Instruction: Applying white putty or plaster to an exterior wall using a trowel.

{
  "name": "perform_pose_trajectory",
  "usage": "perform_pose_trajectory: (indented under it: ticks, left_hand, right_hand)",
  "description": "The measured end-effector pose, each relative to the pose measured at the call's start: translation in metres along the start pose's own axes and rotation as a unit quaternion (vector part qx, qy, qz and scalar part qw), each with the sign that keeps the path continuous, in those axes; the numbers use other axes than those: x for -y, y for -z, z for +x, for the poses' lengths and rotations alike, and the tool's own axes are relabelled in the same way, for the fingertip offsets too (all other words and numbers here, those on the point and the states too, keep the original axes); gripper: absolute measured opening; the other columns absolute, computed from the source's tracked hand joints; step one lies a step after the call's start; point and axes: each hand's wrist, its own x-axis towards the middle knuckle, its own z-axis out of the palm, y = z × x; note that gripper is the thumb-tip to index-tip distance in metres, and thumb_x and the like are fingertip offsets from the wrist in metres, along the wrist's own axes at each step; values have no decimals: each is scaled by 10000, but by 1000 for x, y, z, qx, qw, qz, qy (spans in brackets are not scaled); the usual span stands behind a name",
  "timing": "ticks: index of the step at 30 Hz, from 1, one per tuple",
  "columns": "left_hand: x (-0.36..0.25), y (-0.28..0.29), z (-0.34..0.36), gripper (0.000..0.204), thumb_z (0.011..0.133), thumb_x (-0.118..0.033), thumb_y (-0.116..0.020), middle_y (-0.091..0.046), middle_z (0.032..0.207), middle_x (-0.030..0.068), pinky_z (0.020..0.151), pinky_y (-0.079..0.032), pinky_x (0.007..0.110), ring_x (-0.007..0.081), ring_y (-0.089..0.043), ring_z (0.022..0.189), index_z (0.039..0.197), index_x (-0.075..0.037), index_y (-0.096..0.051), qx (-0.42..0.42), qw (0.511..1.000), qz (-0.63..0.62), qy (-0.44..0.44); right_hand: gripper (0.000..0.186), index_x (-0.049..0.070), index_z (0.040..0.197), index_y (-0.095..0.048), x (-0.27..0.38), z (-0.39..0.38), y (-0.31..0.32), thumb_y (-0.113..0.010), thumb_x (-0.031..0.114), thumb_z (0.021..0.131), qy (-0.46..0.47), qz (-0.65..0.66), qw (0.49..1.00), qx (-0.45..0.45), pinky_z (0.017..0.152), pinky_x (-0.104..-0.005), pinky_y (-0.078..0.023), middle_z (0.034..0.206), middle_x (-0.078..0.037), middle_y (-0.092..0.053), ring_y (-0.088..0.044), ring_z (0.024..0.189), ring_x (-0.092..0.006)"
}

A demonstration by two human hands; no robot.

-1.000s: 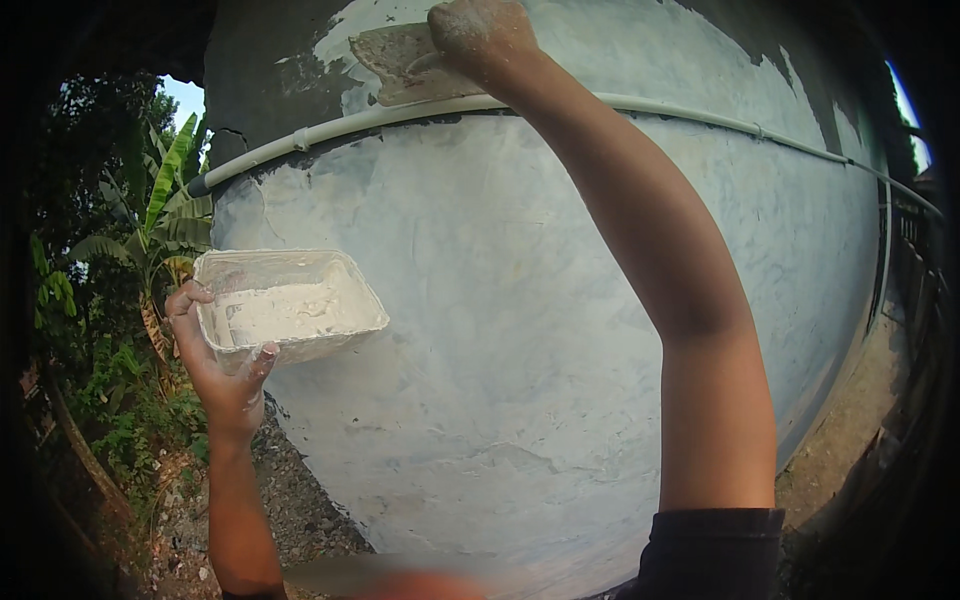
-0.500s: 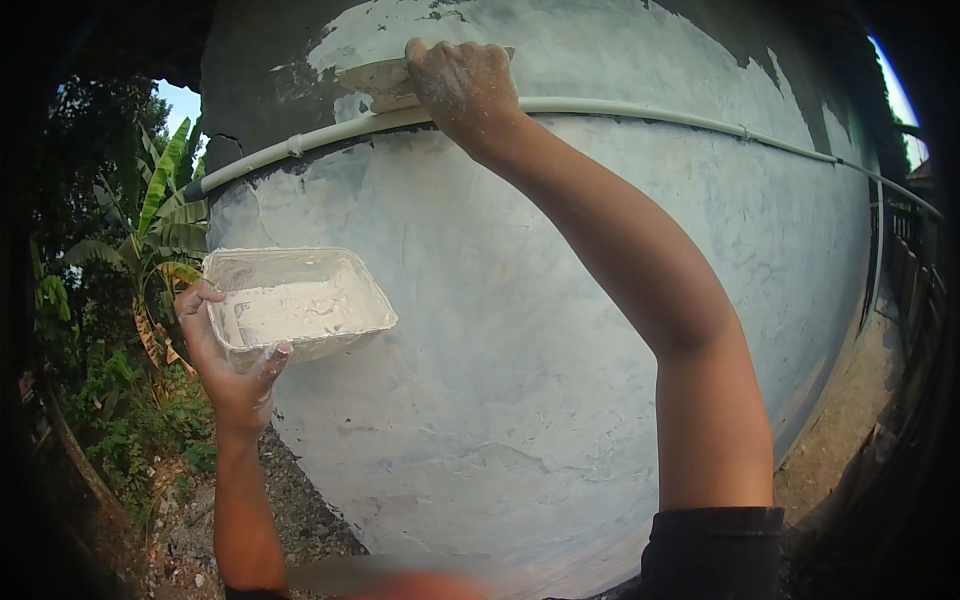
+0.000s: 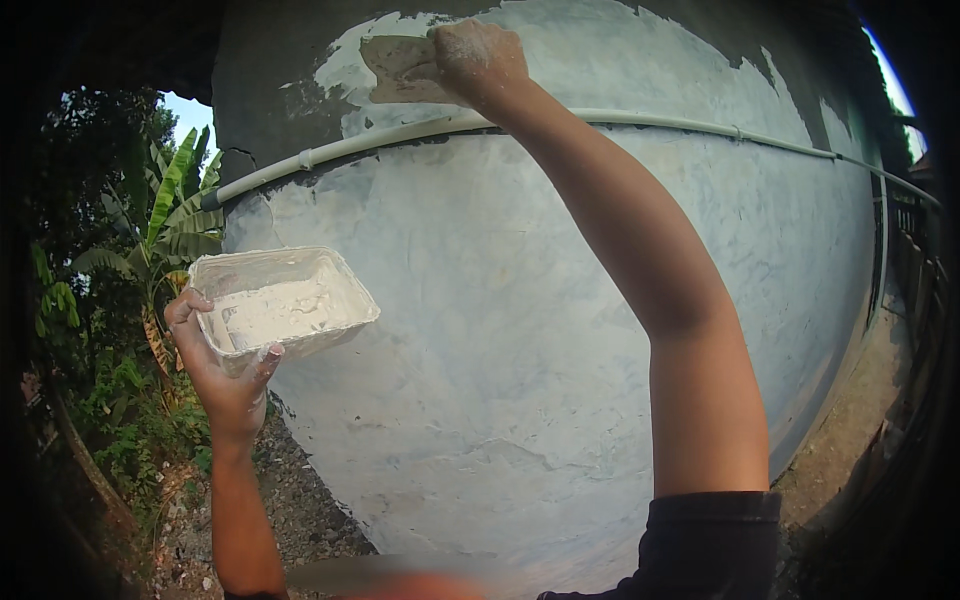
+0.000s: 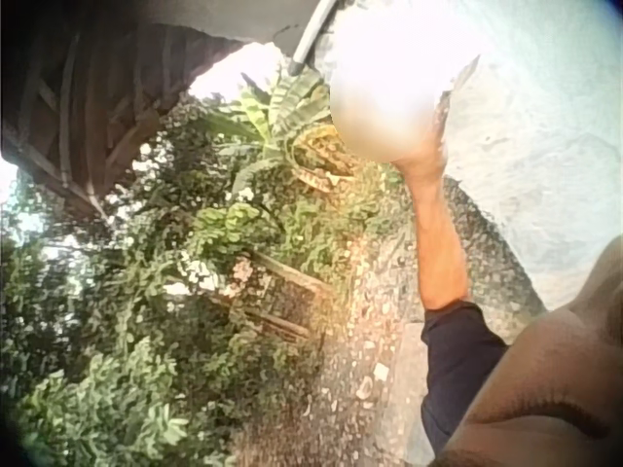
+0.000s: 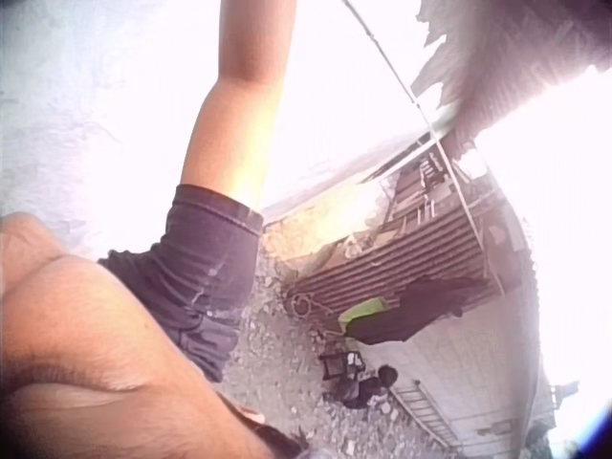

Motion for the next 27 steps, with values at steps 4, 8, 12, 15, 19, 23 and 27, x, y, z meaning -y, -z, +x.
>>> perform_pose_trajectory:
  ticks: [4,8,12,15,19,23,27]
  left_hand:
    - [1,6,-1,797,633,-214,-907,-363,1210,91,1063,-351,383,245,-404,1219,1191,-101,-350,10,1000,23,-9]
    - [0,11,-10,794,637,-223,-907,-359,1191,88,1066,-340,383,243,-402,1214,1188,-100,-348,10,1000,-10,25]
    - [13,29,-22,804,661,-315,-885,-372,1246,83,1068,-348,404,255,-400,1251,1223,-139,-338,25,998,52,23]
    - [16,40,-25,798,669,-326,-880,-375,1251,85,1071,-346,408,255,-402,1250,1225,-138,-338,18,998,54,23]
    - [17,42,-27,788,678,-347,-872,-374,1246,84,1068,-344,405,254,-405,1245,1221,-135,-340,-2,998,34,49]
    - [21,38,-27,791,653,-216,-894,-359,1204,77,1069,-350,393,247,-406,1226,1207,-103,-341,-5,999,0,52]
    - [22,37,-31,795,656,-214,-894,-363,1225,87,1075,-346,394,253,-412,1223,1211,-104,-336,-2,999,10,51]
  right_hand:
    - [512,125,1024,-734,-4,-15,7,-737,556,748,-3,17,1000,23,618,-401,-532,791,-88,-713,-691,720,-268]
    - [366,113,1094,-720,-35,-30,4,-736,353,818,-14,125,991,43,667,-366,-547,820,-115,-722,-677,710,-255]
    - [277,44,1052,-709,-82,-50,-1,-751,186,818,-10,236,968,89,727,-352,-538,866,-91,-725,-662,765,-214]
    - [234,39,1040,-710,-94,-66,-13,-732,54,808,43,327,943,35,771,-335,-537,916,-84,-728,-658,801,-194]
    - [246,36,1030,-712,-85,-71,-25,-700,-21,791,35,375,926,26,799,-342,-537,964,-75,-733,-661,818,-206]
    - [281,34,1030,-713,-61,-57,-24,-676,-53,765,73,320,945,3,805,-321,-533,985,-79,-736,-665,829,-206]
    - [272,27,1033,-711,-66,-63,-17,-658,-60,781,61,301,951,18,804,-300,-529,985,-74,-737,-661,831,-167]
